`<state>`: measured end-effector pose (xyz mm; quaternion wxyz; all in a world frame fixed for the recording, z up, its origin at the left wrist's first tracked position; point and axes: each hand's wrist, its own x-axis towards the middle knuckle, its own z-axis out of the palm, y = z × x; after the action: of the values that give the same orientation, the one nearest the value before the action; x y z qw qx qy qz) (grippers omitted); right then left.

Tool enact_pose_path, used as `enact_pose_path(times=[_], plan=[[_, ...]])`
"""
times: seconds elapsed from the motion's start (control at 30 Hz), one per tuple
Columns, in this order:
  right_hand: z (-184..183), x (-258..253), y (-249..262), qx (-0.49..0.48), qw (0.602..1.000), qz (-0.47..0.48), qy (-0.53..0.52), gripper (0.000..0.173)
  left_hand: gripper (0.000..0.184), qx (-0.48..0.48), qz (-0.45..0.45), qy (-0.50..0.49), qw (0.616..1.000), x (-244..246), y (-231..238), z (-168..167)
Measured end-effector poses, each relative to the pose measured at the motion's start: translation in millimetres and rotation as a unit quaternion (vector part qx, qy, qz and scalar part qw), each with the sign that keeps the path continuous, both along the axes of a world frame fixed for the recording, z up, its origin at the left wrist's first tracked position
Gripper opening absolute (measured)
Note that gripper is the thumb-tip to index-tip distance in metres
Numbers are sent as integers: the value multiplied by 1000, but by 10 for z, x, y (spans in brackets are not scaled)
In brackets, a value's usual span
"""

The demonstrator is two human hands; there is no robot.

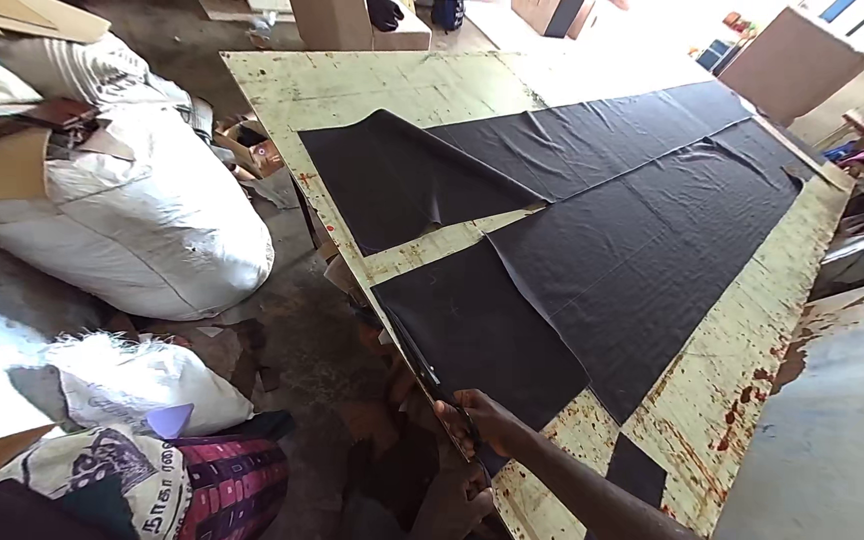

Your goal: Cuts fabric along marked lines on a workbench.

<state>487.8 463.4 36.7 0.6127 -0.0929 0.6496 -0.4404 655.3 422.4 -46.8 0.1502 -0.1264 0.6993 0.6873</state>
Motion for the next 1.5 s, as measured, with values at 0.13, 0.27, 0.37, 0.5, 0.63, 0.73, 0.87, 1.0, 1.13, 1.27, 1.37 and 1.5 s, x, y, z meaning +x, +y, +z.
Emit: enact_pose_path(times=[0.13,0.27,0.37,0.5,0.63,0.73,0.87,1.0,1.13,1.27,1.37,1.5], plan=[[85,-51,-101,3,1000,12,5,47,24,-4,-5,13,1000,1,-1,5],[161,-133,-251,6,1000,22,-1,47,23,-1,-5,30,1000,12,-5,9],[138,-131,-283,6,1000,16,4,47,25,-12,-14,29,999,0,-17,25],[39,-88,-284,4,1000,-9,6,42,26,-22,-22,19,999,-8,-25,36],[24,-95,-277,0,1000,-3,6,43,24,-22,-21,24,999,-9,-29,38],[50,-108,-296,0,1000,3,5,44,25,-23,-29,23,999,-14,-45,51],[99,-159,-397,8,1000,12,0,47,24,-18,-23,33,999,-2,-30,7],[161,-220,-534,18,1000,25,7,48,24,-25,-19,43,999,1,-23,-20],[156,-215,-586,19,1000,14,8,46,25,-22,-21,36,999,7,-22,-14],[24,-176,-572,-4,1000,-11,20,42,20,-22,-9,55,998,8,-18,-41],[0,-178,-575,-3,1000,-8,30,44,20,-21,-10,66,998,16,-27,-38],[1,-133,-592,-14,999,-11,49,45,21,-33,-8,50,998,44,-48,-39]])
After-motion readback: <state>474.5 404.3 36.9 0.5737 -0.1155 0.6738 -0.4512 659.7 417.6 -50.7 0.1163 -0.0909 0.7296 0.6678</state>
